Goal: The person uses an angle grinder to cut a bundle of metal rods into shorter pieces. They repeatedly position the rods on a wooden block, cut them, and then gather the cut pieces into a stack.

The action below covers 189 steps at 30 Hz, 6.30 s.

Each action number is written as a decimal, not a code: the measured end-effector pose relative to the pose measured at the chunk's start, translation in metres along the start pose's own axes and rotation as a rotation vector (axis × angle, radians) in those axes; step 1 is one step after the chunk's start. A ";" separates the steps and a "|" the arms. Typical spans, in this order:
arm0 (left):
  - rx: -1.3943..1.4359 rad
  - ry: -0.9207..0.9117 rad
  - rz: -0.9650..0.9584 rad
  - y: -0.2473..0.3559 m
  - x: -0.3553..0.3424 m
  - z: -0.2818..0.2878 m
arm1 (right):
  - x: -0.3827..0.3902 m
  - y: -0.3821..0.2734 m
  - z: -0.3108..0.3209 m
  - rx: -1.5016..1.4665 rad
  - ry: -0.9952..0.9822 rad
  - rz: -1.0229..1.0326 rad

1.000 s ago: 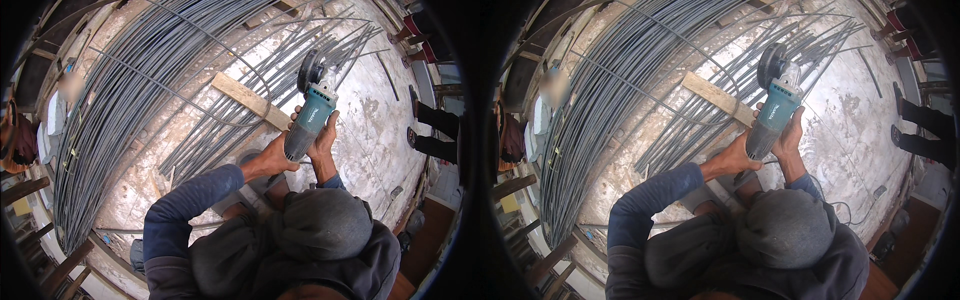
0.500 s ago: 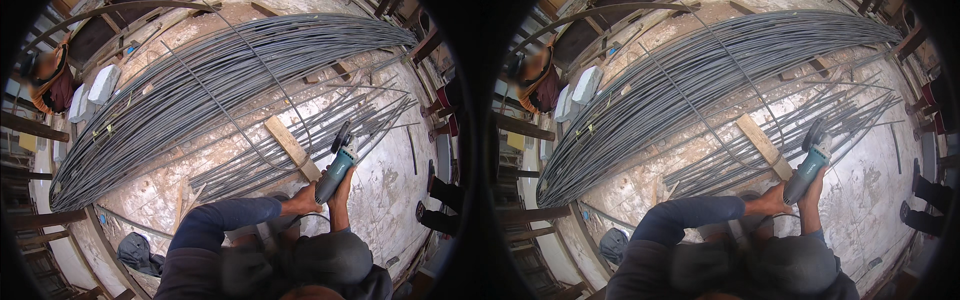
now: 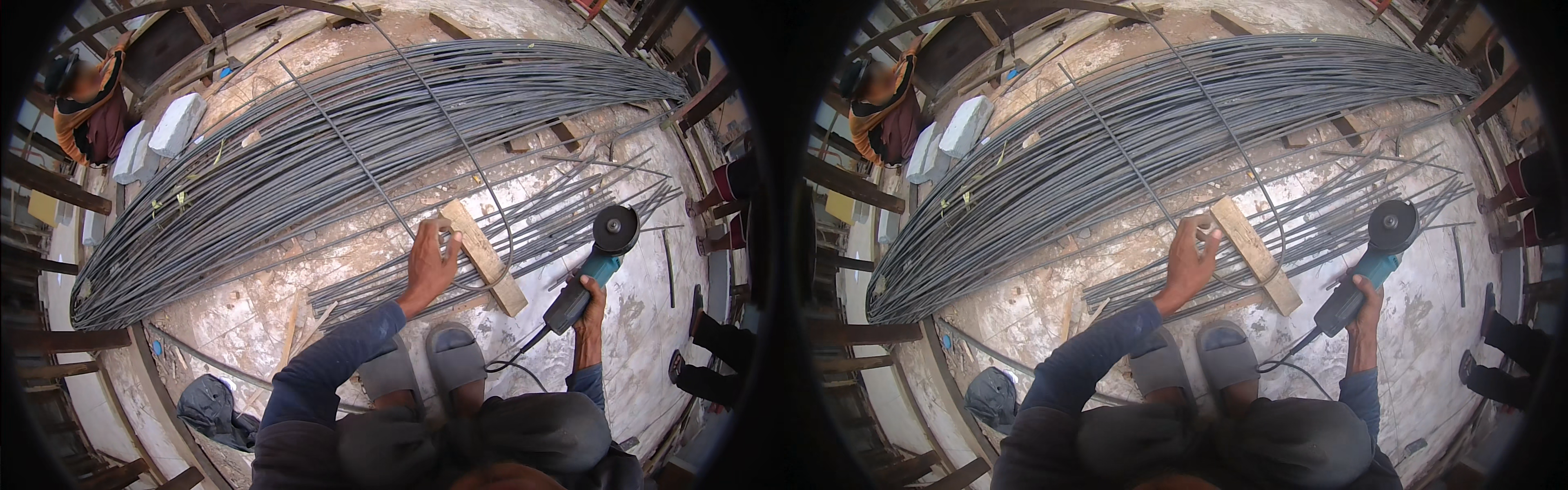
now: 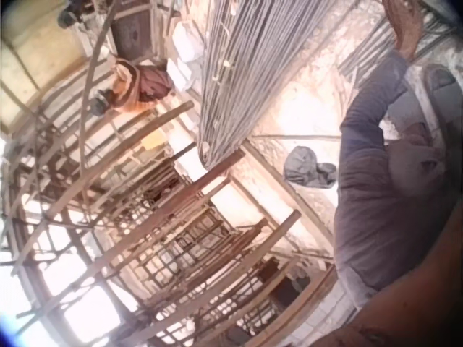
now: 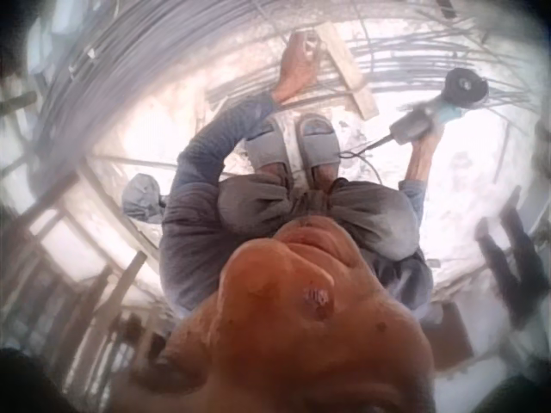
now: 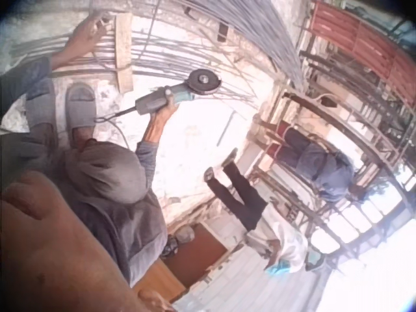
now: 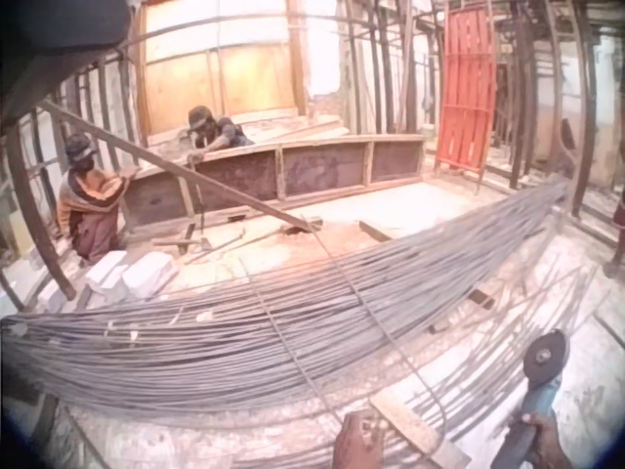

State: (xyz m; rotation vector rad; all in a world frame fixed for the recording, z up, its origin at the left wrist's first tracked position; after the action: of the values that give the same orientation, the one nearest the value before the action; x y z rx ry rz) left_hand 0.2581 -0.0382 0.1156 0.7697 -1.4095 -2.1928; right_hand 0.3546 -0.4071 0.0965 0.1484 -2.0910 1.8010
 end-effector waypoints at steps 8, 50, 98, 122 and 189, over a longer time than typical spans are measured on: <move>0.253 -0.010 0.693 -0.146 -0.032 0.020 | -0.028 -0.023 0.020 0.193 -0.136 -0.332; 0.244 -0.163 0.674 -0.153 -0.028 0.020 | 0.000 -0.002 -0.056 1.370 -0.662 0.089; 0.217 -0.228 0.751 -0.152 -0.019 0.012 | -0.004 0.007 -0.056 1.534 -0.633 0.101; 0.170 -0.221 0.736 -0.151 -0.019 0.013 | -0.002 0.011 -0.053 1.518 -0.633 0.120; 0.161 -0.207 0.770 -0.139 -0.011 0.015 | 0.006 0.012 -0.054 1.557 -0.627 0.070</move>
State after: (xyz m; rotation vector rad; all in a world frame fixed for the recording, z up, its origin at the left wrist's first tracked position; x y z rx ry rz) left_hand 0.2491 0.0342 -0.0046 0.0034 -1.6378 -1.5917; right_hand 0.3562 -0.3515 0.0931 1.1028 -0.3730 3.2130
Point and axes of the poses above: each hand's wrist, its own x-axis away from the middle knuckle, its own z-axis out of the back of the hand, y = z × x, the point moved 7 cm from there along -x, towards the middle knuckle, and after that the axes turned 11 degrees about y, right-handed, at the moved point
